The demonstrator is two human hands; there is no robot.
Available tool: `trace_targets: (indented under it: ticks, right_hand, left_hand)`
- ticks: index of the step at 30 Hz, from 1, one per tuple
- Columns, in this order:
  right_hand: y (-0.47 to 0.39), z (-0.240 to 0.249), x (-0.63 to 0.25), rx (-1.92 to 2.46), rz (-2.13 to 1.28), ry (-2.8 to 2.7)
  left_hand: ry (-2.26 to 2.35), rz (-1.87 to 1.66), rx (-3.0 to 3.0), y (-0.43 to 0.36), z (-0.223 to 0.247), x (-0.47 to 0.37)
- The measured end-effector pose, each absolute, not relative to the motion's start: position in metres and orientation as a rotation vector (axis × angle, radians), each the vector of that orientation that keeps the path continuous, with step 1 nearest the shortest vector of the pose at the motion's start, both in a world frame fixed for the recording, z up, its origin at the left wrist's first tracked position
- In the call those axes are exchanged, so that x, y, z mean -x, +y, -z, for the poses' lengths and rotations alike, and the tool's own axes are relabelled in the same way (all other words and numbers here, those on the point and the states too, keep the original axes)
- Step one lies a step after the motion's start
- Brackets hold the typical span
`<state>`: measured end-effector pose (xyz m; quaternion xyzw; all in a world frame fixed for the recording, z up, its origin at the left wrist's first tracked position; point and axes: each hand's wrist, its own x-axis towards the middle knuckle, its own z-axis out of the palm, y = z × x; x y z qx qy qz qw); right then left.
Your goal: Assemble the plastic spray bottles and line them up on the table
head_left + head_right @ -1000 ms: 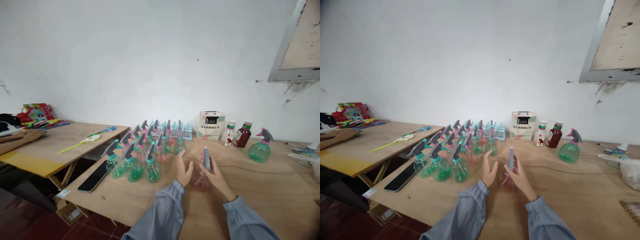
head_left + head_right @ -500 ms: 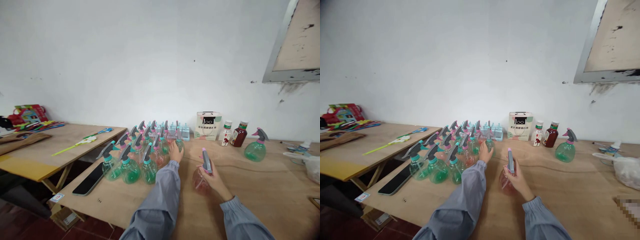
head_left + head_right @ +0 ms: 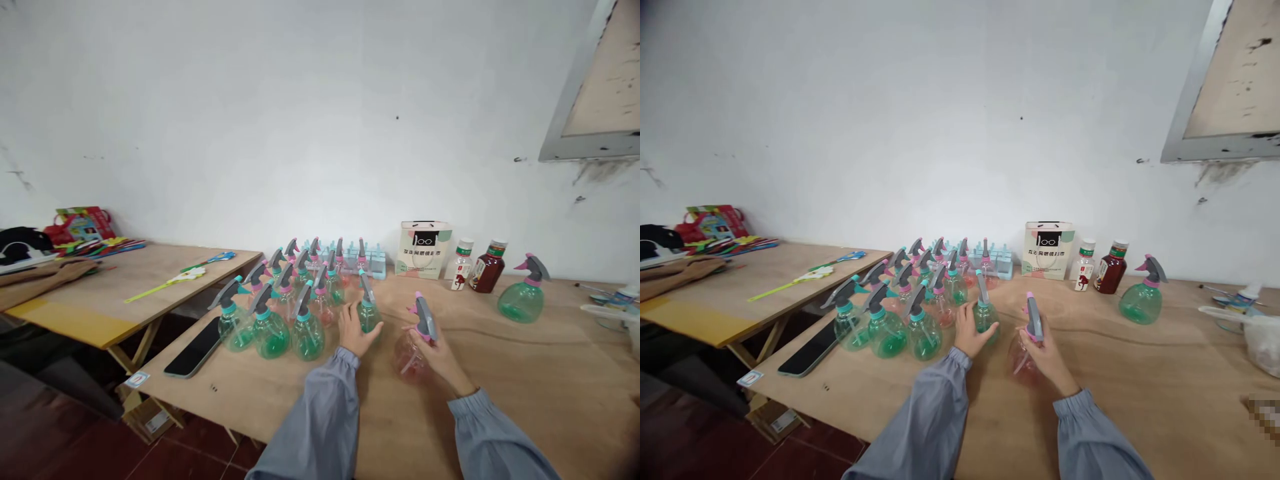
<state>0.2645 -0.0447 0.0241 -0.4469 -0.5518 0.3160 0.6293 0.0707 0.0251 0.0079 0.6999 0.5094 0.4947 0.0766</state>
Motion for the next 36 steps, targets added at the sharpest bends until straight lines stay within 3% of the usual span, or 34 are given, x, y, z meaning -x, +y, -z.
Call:
trace_targets:
  ticks: [6,15,36]
  right_hand:
    - [-0.038,-0.022,-0.28,1.056,-0.775,-0.993]
    - [-0.05,-0.045,-0.276,0.844,-1.183,-0.684]
    - [-0.053,-0.051,-0.267,0.744,-1.034,-0.76]
  left_hand:
    - [1.293,-1.463,-2.032,0.03,0.002,-0.072]
    - [1.248,-1.459,-1.976,0.028,0.002,-0.071]
    - [1.19,-1.496,-1.987,0.03,0.009,-0.069]
